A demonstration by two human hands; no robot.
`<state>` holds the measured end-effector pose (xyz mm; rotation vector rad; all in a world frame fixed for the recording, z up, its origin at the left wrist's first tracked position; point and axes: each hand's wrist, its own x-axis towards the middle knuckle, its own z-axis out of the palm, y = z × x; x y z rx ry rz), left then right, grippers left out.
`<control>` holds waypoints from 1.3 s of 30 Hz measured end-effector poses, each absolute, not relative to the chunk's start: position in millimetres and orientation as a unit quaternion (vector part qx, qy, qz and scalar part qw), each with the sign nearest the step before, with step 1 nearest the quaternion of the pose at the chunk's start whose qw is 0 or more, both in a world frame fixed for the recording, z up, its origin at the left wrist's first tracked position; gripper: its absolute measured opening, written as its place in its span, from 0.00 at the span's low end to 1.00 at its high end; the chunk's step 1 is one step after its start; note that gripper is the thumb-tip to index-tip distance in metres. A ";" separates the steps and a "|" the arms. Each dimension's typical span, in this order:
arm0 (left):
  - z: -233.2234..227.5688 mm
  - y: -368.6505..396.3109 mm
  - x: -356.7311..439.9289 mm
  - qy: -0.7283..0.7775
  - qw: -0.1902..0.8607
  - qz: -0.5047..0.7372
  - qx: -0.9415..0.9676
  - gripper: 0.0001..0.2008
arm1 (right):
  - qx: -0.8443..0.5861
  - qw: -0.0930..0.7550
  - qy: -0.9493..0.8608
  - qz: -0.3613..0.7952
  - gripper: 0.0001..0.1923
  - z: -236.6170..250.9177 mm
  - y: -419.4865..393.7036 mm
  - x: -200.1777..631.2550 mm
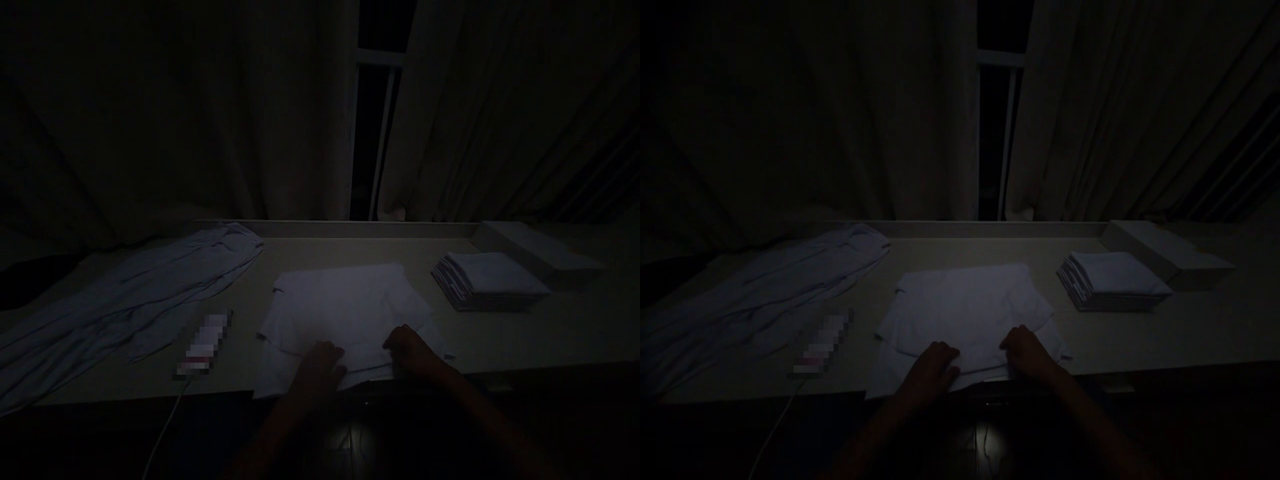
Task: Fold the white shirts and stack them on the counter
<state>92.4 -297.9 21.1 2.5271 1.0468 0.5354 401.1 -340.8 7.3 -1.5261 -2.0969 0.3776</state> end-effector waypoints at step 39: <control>35.1 -284.8 181.4 0.389 0.192 0.113 0.894 0.13 | -0.761 0.268 -0.584 0.085 0.09 -19.2 -376.8 349.3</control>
